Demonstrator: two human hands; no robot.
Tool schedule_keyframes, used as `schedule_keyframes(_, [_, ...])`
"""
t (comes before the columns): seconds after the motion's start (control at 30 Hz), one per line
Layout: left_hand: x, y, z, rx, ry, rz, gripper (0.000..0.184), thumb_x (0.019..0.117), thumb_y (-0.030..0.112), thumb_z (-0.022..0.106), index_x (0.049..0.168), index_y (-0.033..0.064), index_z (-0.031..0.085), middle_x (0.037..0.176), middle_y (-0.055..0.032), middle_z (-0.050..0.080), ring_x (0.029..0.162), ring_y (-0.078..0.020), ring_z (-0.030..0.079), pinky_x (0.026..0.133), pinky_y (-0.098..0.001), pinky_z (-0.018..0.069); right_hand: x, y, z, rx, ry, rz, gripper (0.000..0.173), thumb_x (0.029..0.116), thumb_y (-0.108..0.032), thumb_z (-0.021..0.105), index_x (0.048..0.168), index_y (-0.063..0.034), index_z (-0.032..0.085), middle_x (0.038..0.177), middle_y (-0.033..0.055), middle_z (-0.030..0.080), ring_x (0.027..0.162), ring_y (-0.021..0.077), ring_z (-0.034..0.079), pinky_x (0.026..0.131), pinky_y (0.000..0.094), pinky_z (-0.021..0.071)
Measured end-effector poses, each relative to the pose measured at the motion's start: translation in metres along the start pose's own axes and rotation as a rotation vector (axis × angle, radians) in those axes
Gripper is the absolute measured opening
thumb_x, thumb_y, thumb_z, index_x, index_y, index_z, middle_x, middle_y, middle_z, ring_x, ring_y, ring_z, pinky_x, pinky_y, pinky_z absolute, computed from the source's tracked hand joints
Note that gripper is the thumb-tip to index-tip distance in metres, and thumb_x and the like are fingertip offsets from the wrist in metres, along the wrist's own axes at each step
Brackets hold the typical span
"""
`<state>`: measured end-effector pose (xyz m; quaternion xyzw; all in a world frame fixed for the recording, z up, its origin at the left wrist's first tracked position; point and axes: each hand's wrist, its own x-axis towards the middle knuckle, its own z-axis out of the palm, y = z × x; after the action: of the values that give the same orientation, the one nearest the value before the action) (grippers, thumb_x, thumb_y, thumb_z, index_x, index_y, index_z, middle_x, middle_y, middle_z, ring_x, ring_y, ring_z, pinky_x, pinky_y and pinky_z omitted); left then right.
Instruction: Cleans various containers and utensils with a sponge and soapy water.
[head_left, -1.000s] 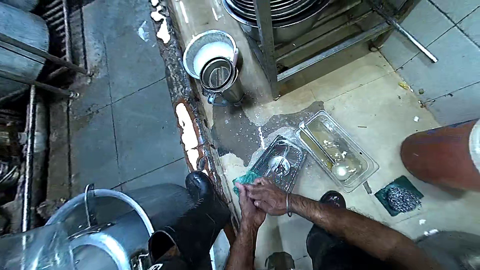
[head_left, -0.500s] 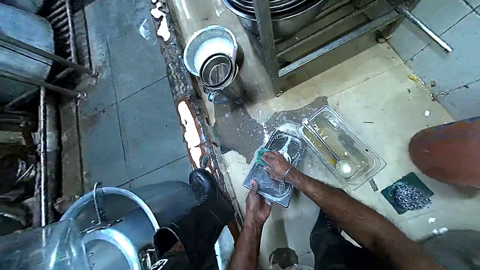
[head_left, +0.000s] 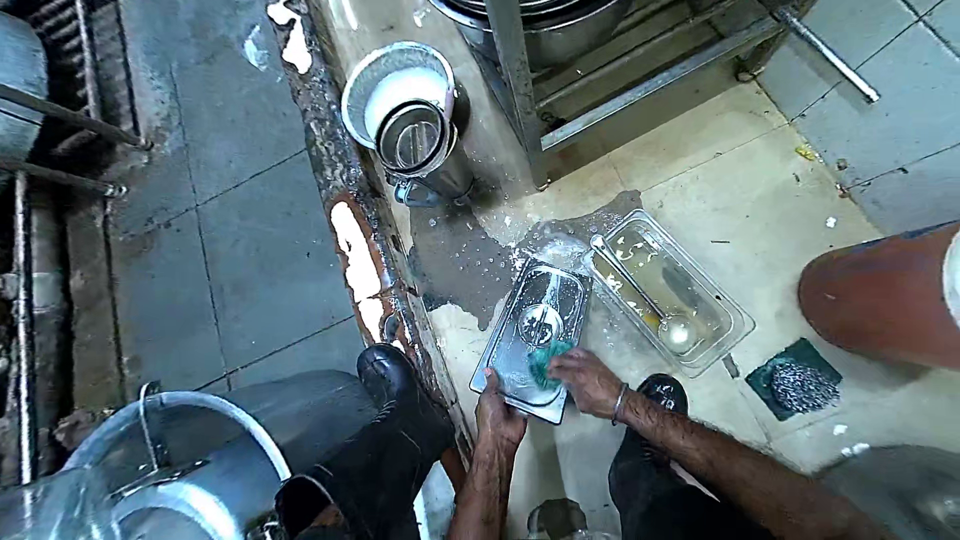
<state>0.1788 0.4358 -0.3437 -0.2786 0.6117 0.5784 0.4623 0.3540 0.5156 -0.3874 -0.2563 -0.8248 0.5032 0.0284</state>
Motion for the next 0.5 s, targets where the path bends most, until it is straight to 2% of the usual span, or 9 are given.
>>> schedule_keyframes(0.07, [-0.002,-0.007,-0.003,0.084,0.047,-0.033,0.037,0.1096,0.027,0.046,0.136,0.0023,0.048,0.117,-0.0201,0.064,0.101,-0.0291,0.067,0.084,-0.0499,0.0586,0.01,0.027,-0.008,-0.076,0.103,0.141,0.034,0.0934,-0.001,0.059,0.123,-0.0088,0.074,0.135,0.0102,0.067,0.13,0.0337,0.057,0.111,0.0543,0.0427])
schedule_keyframes(0.13, [-0.004,-0.008,-0.007,0.144,0.049,-0.056,0.033,0.1082,0.021,0.049,0.134,0.0011,0.048,0.112,-0.0199,0.064,0.097,-0.0285,0.068,0.081,-0.0484,0.0599,0.033,0.05,-0.024,-0.18,0.14,0.274,0.036,0.0919,-0.003,0.065,0.127,-0.0081,0.072,0.139,0.0138,0.064,0.133,0.0386,0.054,0.111,0.0602,0.0418])
schedule_keyframes(0.17, [-0.005,-0.006,-0.008,0.161,0.04,-0.062,0.032,0.1078,0.02,0.05,0.133,0.0006,0.049,0.111,-0.0202,0.065,0.095,-0.0287,0.069,0.08,-0.0484,0.0603,0.048,0.061,-0.035,-0.217,0.119,0.335,0.037,0.0929,-0.004,0.063,0.13,-0.0073,0.069,0.142,0.0144,0.061,0.137,0.0385,0.051,0.113,0.0593,0.0398])
schedule_keyframes(0.27, [-0.014,0.004,-0.006,0.233,0.019,-0.064,0.028,0.1066,0.017,0.051,0.129,0.0002,0.05,0.104,-0.0197,0.067,0.085,-0.0275,0.07,0.07,-0.0449,0.0616,0.082,0.089,-0.053,-0.209,0.095,0.396,0.041,0.094,0.0,0.061,0.134,0.0037,0.063,0.149,0.0217,0.053,0.143,0.0384,0.046,0.121,0.0501,0.0351])
schedule_keyframes(0.33, [-0.015,0.009,-0.007,0.27,0.022,-0.044,0.027,0.1061,0.016,0.052,0.128,0.0003,0.05,0.1,-0.0197,0.067,0.081,-0.0269,0.07,0.067,-0.0436,0.0613,0.088,0.085,-0.055,-0.168,0.08,0.419,0.043,0.0993,-0.008,0.059,0.141,0.0024,0.058,0.157,0.021,0.045,0.149,0.0368,0.039,0.124,0.049,0.0311])
schedule_keyframes(0.37, [-0.013,0.011,-0.009,0.275,0.027,-0.037,0.027,0.1058,0.015,0.053,0.129,0.0003,0.05,0.1,-0.02,0.067,0.081,-0.0273,0.07,0.067,-0.0444,0.0615,0.085,0.077,-0.051,-0.162,0.086,0.394,0.044,0.1005,-0.013,0.058,0.143,-0.0006,0.059,0.158,0.019,0.046,0.149,0.0365,0.039,0.124,0.0509,0.0304])
schedule_keyframes(0.43, [-0.009,0.009,-0.012,0.275,0.04,-0.041,0.027,0.1057,0.015,0.054,0.129,0.0007,0.05,0.101,-0.0199,0.067,0.082,-0.0273,0.071,0.068,-0.0446,0.0616,0.074,0.053,-0.03,-0.127,0.111,0.219,0.041,0.0949,-0.009,0.065,0.135,-0.0042,0.066,0.149,0.0152,0.057,0.142,0.0358,0.048,0.119,0.0542,0.0368])
schedule_keyframes(0.47, [-0.007,0.007,-0.014,0.268,0.041,-0.054,0.027,0.1057,0.014,0.053,0.129,0.0009,0.05,0.101,-0.0198,0.067,0.082,-0.0271,0.071,0.068,-0.0445,0.0616,0.071,0.041,-0.02,-0.12,0.072,0.125,0.038,0.0966,-0.009,0.062,0.134,-0.0065,0.067,0.148,0.0124,0.059,0.14,0.0337,0.05,0.118,0.053,0.0381])
schedule_keyframes(0.5, [-0.007,0.003,-0.016,0.266,0.041,-0.072,0.027,0.1059,0.015,0.053,0.129,0.001,0.05,0.101,-0.0193,0.067,0.081,-0.0267,0.071,0.068,-0.0439,0.0616,0.07,0.031,-0.013,-0.09,0.011,0.049,0.038,0.1002,-0.01,0.057,0.137,-0.0082,0.066,0.15,0.0108,0.057,0.143,0.0324,0.048,0.12,0.0524,0.0351])
